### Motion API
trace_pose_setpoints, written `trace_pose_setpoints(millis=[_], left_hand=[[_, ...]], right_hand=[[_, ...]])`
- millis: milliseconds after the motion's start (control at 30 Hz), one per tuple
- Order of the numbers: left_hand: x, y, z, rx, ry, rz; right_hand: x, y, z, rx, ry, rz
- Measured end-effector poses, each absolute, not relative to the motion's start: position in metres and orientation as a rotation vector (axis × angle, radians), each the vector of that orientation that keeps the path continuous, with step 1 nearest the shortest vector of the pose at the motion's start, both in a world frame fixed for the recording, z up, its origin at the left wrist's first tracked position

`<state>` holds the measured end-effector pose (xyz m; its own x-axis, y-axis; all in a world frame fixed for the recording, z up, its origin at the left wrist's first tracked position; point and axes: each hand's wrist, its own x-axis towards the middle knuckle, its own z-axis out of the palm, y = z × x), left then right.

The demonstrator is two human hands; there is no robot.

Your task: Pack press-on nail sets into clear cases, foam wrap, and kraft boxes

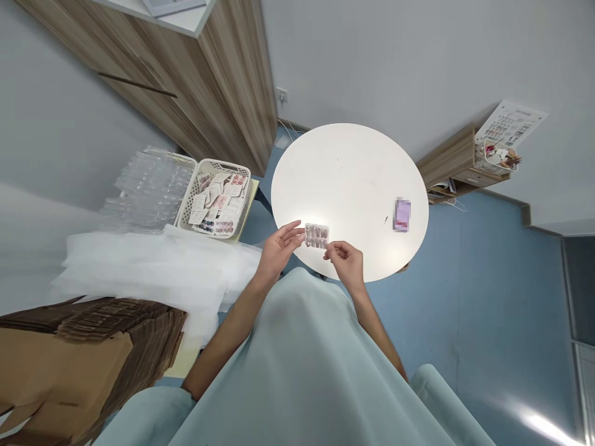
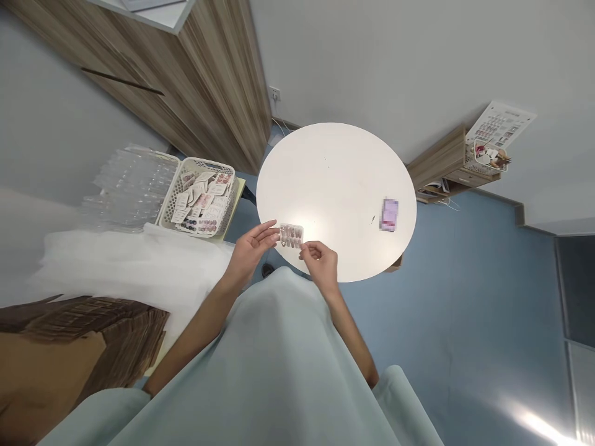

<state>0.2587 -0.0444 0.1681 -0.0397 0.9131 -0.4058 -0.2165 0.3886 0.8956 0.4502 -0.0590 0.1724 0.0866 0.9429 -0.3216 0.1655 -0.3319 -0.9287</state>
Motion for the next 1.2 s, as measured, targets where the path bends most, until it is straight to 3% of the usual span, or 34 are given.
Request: trace_pose_setpoints(millis=[133,500,1200], left_hand=[[0.257,-0.042,0.169,0.747,1.293,1.044],[0.259,-0.046,0.166,0.709,1.325,0.96],[0.253,-0.054,0.158,0.783,1.375,0.768]], right_hand=[[0.46,-0.051,0.172,-1.547,-0.996,1.512],[0.469,-0.046,0.168,-1.523,-1.059,1.609],[0.48,-0.034,0.172,-1.43,-1.071,1.511]])
